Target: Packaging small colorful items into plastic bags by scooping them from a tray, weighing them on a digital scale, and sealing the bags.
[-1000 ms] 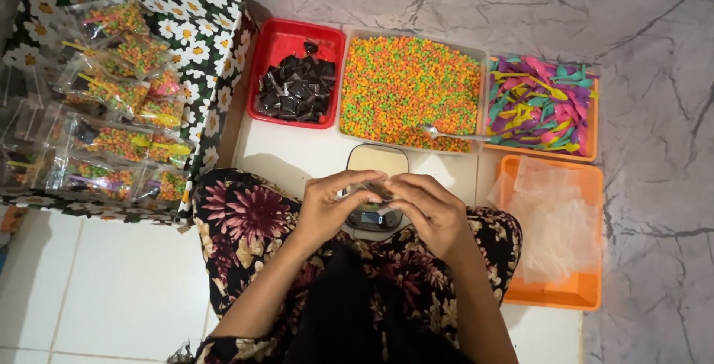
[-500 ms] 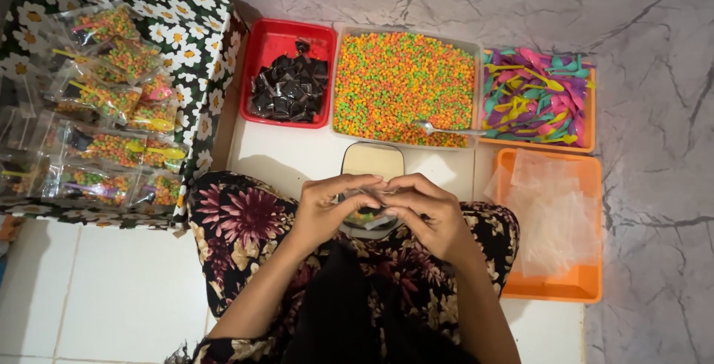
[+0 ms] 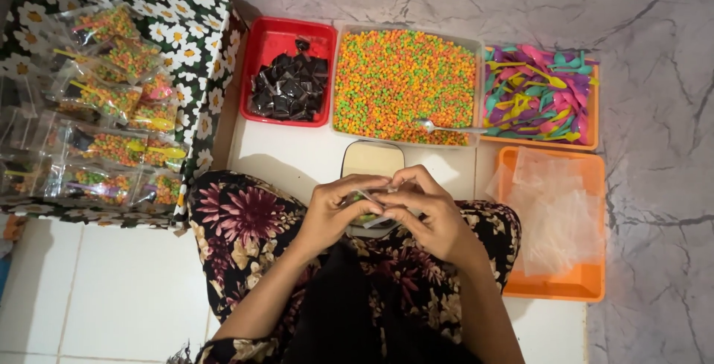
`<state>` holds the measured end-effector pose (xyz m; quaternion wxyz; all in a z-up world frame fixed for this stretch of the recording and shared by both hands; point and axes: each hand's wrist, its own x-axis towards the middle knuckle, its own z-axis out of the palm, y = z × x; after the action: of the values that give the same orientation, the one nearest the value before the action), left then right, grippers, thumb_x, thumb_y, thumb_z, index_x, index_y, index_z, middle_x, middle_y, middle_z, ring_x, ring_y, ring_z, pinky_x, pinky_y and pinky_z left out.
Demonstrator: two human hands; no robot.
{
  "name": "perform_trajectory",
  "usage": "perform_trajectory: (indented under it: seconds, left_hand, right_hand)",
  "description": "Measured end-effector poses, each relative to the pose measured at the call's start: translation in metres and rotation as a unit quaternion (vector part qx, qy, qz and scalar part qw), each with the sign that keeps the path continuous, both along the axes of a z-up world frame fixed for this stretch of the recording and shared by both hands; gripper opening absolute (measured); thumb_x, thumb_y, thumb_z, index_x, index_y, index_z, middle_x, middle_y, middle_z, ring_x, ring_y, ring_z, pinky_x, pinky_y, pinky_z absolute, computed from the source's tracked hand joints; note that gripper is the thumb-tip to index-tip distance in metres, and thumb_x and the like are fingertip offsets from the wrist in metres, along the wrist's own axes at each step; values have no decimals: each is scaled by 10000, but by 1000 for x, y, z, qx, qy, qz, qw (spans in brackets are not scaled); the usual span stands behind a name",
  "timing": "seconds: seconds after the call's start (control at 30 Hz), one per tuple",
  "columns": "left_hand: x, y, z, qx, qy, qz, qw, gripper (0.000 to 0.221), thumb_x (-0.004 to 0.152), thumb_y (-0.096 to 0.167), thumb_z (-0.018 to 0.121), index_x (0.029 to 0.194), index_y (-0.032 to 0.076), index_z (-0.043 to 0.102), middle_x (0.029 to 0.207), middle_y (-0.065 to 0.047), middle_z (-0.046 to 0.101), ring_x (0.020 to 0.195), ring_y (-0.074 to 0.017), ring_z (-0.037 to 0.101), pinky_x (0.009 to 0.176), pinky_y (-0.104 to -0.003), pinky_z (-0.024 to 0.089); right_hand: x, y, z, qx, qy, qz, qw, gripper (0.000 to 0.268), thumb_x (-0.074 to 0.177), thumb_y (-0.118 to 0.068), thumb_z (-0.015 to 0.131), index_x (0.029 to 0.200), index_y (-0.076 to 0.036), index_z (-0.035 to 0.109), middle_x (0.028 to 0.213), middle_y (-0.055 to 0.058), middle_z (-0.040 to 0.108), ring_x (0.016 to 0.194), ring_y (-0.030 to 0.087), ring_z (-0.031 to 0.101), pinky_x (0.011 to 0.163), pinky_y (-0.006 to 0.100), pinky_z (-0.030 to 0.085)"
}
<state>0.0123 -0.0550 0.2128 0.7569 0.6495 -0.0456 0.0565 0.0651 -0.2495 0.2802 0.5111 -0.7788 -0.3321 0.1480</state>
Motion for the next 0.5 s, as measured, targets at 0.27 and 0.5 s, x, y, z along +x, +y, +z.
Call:
perform_trajectory:
  seconds: [0.27, 0.5]
  left_hand:
    - [3, -4, -7, -12, 13, 38, 999, 241, 804, 62, 849, 1039, 25, 807, 860, -132, 771, 823, -197, 698, 769, -354, 549]
    - [-1, -12, 16, -41, 35, 81, 995, 144, 796, 59, 865, 929, 24, 821, 751, -100, 751, 718, -111, 616, 677, -279, 506]
  right_hand:
    - [-2, 2, 1, 8, 15, -30, 999, 278, 921, -51, 700, 1187, -79, 779, 1123, 133, 645, 917, 314, 695, 805, 461, 581]
    - [-16, 4, -20, 138, 6, -190, 972, 122, 881, 54, 737, 981, 1, 784, 860, 118, 789, 750, 209, 733, 723, 355, 575]
